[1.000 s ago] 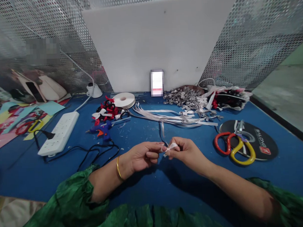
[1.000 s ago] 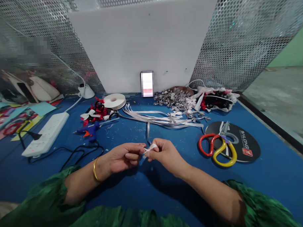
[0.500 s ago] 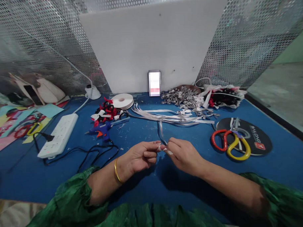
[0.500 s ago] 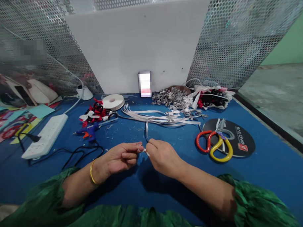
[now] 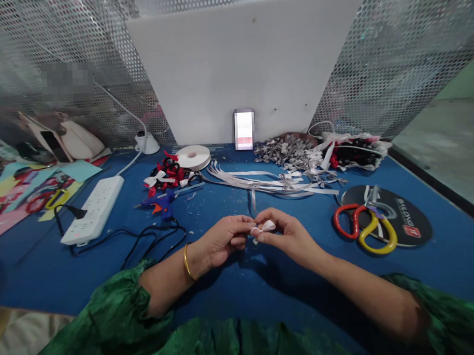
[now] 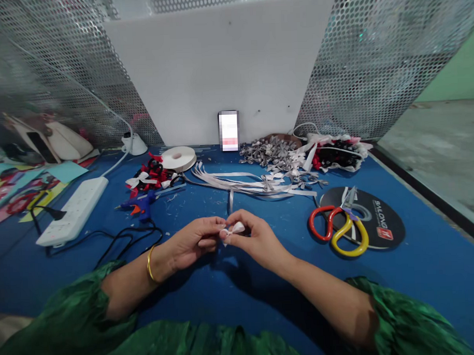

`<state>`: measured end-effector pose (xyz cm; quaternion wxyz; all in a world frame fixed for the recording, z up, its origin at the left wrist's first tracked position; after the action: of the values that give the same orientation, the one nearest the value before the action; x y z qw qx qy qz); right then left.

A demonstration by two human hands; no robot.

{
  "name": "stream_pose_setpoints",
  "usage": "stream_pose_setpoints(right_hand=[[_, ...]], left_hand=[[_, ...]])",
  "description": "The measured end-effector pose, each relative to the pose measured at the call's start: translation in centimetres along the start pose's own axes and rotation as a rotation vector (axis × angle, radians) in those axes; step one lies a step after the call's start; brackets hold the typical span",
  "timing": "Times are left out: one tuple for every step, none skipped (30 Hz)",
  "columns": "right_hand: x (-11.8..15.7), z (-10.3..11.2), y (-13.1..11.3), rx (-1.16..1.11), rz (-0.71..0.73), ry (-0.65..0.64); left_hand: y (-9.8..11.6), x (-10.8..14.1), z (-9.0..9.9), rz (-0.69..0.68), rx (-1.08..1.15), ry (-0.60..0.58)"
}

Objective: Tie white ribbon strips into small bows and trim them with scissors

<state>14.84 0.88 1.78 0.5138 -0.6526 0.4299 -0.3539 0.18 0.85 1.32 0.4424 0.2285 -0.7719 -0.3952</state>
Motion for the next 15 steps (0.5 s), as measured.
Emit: stream_pose_setpoints(right_hand=[[-0.01,0.01,0.0,0.009,-0.004,-0.004],[-0.01,0.03,0.02,0.014,-0.007,-0.007],[-0.01,0.03,0.06,0.01,-0.011,-0.01],[-0.01,0.0,0.13,-0.001,-0.019,-0.016],[0.01,-0.07,0.22,-0.014,-0.033,-0.026],[0.03,-0.16,0.31,-0.03,-0.051,-0.039],[0.05,-0.27,0.39,-0.048,-0.073,-0.054],[0.09,-0.37,0.45,-0.06,-0.099,-0.07],[0.13,-0.48,0.49,-0.066,-0.125,-0.088],[0.18,-0.58,0.51,-0.069,-0.151,-0.11],[0.23,-0.67,0.52,-0.071,-0.178,-0.136],[0.29,-0.76,0.52,-0.074,-0.203,-0.161],[0.35,-0.83,0.53,-0.072,-0.224,-0.184],[0.42,-0.88,0.54,-0.067,-0.242,-0.204],[0.5,-0.94,0.57,-0.059,-0.256,-0.22]], left_hand=[[0.05,0.01,-0.03,-0.01,-0.024,0.012],[0.11,0.01,-0.05,-0.024,-0.045,0.03],[0.18,0.0,-0.06,-0.039,-0.065,0.049],[0.24,-0.01,-0.07,-0.055,-0.086,0.068],[0.3,-0.02,-0.1,-0.071,-0.117,0.083],[0.33,-0.02,-0.14,-0.085,-0.156,0.092],[0.35,-0.02,-0.19,-0.095,-0.2,0.096],[0.34,-0.01,-0.24,-0.101,-0.242,0.099],[0.33,0.02,-0.27,-0.102,-0.279,0.1],[0.3,0.05,-0.31,-0.1,-0.311,0.098],[0.29,0.09,-0.35,-0.097,-0.337,0.09],[0.32,0.13,-0.42,-0.098,-0.362,0.077],[0.38,0.2,-0.51,-0.104,-0.39,0.058],[0.48,0.27,-0.62,-0.115,-0.422,0.037],[0.6,0.36,-0.72,-0.125,-0.455,0.017]])
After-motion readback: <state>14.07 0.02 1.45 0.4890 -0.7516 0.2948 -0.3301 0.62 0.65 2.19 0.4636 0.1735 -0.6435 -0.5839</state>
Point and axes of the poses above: each hand's wrist, its own x-axis away from the middle knuckle, its own z-axis out of the back of the hand, y = z × x, the point moved 4 cm from there along -x, towards the middle knuckle, and after that the axes turned 15 degrees about -x, right-handed, at the moved point
